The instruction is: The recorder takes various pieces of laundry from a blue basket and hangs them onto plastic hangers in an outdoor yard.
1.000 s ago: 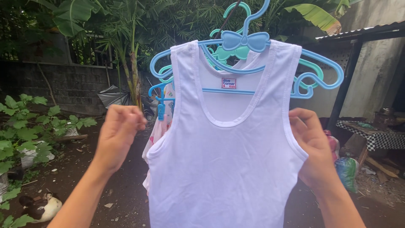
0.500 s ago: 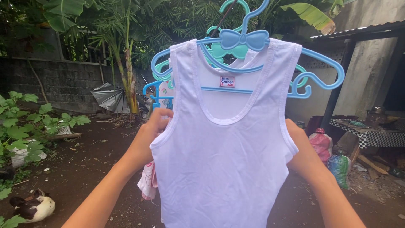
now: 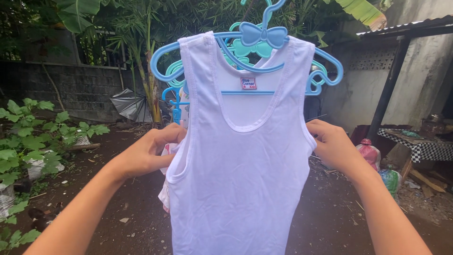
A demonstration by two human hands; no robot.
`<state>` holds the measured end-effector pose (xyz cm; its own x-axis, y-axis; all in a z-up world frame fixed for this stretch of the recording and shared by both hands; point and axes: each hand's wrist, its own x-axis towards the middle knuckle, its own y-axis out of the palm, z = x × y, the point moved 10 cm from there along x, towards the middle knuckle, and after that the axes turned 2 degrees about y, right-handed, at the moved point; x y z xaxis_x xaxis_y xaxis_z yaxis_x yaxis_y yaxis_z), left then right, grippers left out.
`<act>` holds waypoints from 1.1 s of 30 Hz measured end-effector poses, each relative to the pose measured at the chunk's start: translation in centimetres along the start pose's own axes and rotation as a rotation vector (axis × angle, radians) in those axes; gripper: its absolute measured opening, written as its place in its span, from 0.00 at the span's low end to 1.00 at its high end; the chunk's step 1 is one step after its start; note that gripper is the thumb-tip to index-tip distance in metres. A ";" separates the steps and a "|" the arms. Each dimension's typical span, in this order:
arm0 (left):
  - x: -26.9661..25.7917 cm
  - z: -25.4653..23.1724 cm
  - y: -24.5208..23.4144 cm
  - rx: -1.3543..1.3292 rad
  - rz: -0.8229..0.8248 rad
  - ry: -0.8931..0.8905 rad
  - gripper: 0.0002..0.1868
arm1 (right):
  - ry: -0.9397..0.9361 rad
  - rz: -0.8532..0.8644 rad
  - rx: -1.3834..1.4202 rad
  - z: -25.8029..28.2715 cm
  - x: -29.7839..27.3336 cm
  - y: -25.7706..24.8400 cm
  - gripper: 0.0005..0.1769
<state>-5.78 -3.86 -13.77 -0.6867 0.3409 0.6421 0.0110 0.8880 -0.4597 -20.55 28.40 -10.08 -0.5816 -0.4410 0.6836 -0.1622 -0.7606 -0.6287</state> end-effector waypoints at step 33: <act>-19.9 -5.8 5.0 0.815 -0.817 -0.287 0.42 | 0.284 0.053 0.666 -9.8 -23.5 4.0 0.20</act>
<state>12.19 -4.36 -25.28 -0.4144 -0.4087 0.8131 -0.8999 0.3171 -0.2993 -15.31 40.39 -32.30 -0.7744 -0.4132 0.4791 0.3393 -0.9104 -0.2367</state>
